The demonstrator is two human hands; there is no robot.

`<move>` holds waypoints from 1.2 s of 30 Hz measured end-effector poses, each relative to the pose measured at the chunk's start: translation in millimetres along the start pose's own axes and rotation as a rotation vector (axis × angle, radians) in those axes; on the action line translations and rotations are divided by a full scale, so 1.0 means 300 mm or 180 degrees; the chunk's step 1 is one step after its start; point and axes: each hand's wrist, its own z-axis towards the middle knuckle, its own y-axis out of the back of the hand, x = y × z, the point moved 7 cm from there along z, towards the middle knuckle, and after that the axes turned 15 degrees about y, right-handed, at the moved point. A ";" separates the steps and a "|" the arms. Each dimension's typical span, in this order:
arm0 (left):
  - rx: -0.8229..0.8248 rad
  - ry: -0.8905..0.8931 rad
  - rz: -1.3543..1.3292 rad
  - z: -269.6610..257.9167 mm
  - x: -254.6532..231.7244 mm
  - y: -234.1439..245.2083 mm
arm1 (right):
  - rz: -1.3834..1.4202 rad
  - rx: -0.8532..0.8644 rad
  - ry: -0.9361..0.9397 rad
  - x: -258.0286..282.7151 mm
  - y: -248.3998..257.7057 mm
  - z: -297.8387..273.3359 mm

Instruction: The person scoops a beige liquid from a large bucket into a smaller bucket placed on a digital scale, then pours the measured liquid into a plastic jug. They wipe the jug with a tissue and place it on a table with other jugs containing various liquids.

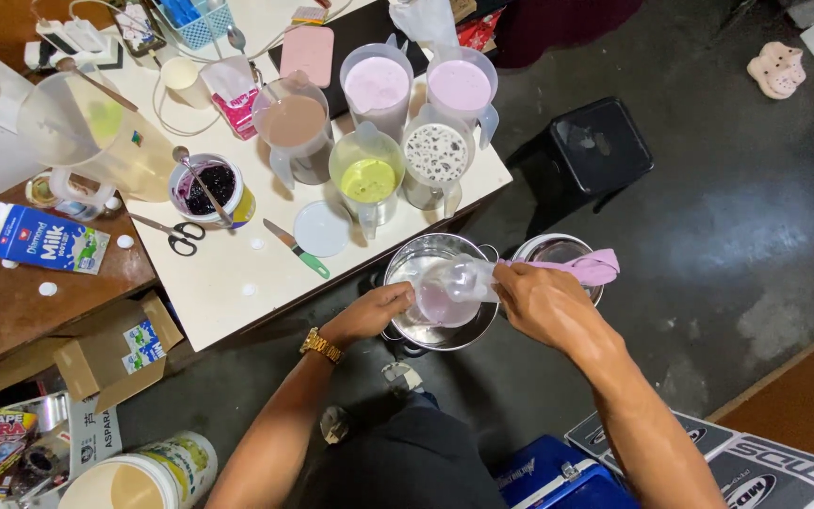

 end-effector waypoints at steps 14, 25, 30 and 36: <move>-0.0799 -0.0716 0.0369 -0.017 -0.057 -0.001 | 0.0109 0.0471 -0.0233 0.019 -0.002 -0.034; -0.1378 -0.1215 0.0839 -0.082 -0.146 -0.009 | 0.0076 0.0595 -0.0321 -0.023 -0.056 -0.087; -0.1676 -0.1543 0.1245 -0.129 -0.196 -0.022 | 0.0100 0.0452 -0.0310 -0.031 -0.060 -0.098; -0.2114 -0.1929 0.1565 -0.149 -0.206 -0.051 | -0.0001 0.0616 -0.0567 -0.070 -0.092 -0.104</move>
